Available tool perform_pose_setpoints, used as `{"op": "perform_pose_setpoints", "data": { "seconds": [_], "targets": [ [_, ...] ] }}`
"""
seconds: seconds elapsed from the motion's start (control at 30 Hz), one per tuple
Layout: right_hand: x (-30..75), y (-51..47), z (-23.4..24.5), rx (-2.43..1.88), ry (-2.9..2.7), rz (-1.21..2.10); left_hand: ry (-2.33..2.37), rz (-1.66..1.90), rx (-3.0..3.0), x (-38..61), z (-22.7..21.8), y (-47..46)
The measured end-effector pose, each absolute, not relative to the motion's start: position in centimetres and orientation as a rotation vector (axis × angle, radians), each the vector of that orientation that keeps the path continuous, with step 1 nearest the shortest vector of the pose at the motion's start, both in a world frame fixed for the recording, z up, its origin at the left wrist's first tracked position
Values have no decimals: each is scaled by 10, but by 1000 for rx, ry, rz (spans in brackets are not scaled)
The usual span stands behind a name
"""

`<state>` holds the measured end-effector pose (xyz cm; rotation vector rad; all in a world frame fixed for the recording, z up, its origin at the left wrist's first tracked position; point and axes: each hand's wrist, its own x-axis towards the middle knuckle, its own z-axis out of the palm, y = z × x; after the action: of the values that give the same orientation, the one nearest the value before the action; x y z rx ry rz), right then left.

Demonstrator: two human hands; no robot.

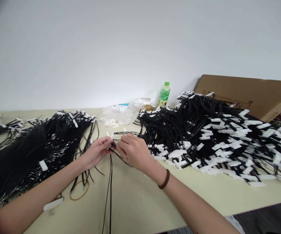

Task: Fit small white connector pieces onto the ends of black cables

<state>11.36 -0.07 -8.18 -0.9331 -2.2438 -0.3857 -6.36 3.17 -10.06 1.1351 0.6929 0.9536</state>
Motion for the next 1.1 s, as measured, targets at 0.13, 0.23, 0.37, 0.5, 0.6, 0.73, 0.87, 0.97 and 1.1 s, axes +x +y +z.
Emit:
{"op": "perform_pose_setpoints", "data": {
  "seconds": [0.13,0.23,0.37,0.5,0.6,0.73,0.87,0.97,1.1],
  "targets": [
    [114,0,-83,-929,-2247,-388,697,955,1134,-63,-100,31],
    [114,0,-83,-919,-2249,-393,699,961,1129,-63,-101,32],
    [114,0,-83,-923,-2251,-399,692,954,1133,-63,-101,32],
    [113,-1,-83,-922,-2265,-398,689,948,1140,-63,-101,32],
    [113,-1,-83,-919,-2271,-400,689,951,1143,-63,-101,32],
    [113,-1,-82,-917,-2274,-410,684,953,1144,-63,-102,32],
    [113,-1,-83,-919,-2279,-428,683,947,1146,-63,-101,32],
    [112,-1,-83,-911,-2280,-428,683,948,1142,-63,-101,32],
    [112,-1,-83,-912,-2289,-431,689,949,1139,-63,-101,32]
  ]
}}
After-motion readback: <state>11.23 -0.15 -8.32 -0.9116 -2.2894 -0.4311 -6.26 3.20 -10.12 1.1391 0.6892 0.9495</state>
